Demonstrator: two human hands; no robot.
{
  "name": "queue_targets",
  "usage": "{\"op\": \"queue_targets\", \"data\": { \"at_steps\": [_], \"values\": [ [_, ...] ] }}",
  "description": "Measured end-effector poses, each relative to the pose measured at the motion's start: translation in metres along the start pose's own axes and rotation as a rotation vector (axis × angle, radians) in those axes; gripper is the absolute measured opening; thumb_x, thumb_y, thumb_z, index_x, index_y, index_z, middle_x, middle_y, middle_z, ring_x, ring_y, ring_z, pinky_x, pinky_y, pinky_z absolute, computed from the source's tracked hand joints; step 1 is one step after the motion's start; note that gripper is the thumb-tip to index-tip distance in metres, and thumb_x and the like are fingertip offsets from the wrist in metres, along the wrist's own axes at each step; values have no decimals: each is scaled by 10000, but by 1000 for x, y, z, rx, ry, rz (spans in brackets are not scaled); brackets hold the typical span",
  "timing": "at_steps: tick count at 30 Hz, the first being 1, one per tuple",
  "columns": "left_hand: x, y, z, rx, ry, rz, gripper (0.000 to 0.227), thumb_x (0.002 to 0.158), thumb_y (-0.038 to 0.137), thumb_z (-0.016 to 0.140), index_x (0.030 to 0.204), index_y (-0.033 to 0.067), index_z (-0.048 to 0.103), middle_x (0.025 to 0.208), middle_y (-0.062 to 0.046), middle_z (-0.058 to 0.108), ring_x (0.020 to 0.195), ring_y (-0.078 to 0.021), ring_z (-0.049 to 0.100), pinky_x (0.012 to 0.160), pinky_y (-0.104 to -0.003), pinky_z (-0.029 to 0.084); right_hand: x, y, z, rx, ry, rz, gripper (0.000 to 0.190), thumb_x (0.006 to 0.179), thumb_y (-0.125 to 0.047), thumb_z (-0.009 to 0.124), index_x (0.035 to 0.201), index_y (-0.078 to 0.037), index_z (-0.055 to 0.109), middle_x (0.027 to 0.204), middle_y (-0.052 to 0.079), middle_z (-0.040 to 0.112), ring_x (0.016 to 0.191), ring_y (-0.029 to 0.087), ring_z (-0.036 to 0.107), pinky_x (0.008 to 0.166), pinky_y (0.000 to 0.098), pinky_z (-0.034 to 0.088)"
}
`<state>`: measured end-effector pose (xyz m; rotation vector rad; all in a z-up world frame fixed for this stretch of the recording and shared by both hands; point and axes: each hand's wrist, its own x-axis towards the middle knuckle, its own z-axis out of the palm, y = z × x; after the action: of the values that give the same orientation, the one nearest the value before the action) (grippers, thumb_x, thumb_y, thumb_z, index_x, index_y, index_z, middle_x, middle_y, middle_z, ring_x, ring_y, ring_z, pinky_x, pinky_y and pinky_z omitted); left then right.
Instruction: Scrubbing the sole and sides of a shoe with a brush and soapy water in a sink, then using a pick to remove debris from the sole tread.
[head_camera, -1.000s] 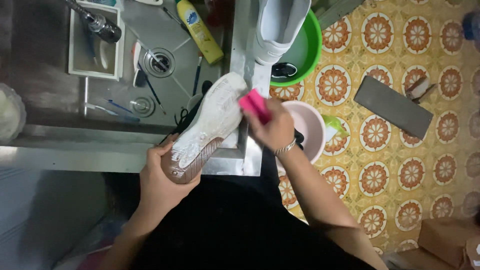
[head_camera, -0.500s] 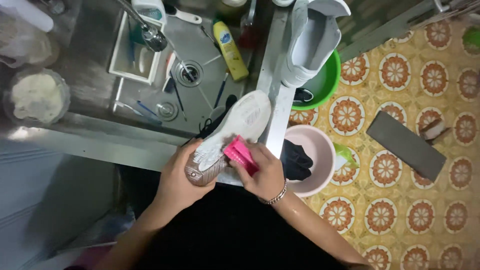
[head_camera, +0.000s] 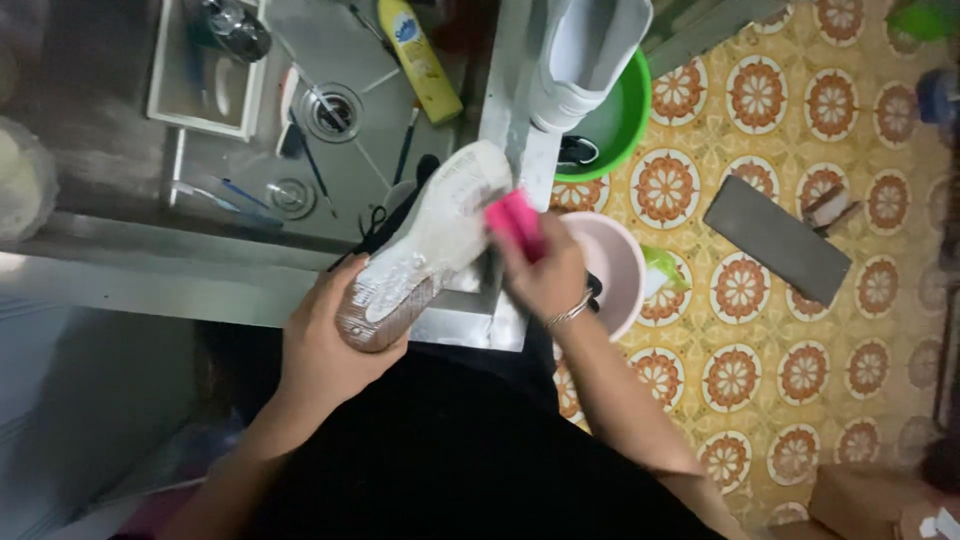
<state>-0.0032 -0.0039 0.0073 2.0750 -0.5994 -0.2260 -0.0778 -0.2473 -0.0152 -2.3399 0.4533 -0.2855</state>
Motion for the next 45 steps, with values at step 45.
{"op": "queue_targets", "data": {
  "at_steps": [45],
  "values": [
    [1, 2, 16, 28, -4, 0, 910, 638, 238, 932, 1397, 24, 480, 1263, -257, 641, 1089, -434, 686, 892, -474, 574, 11, -29, -8, 40, -85, 35, 311, 889, -300, 809, 960, -24, 686, 808, 175, 699, 702, 313, 706, 643, 405, 555]
  ]
}}
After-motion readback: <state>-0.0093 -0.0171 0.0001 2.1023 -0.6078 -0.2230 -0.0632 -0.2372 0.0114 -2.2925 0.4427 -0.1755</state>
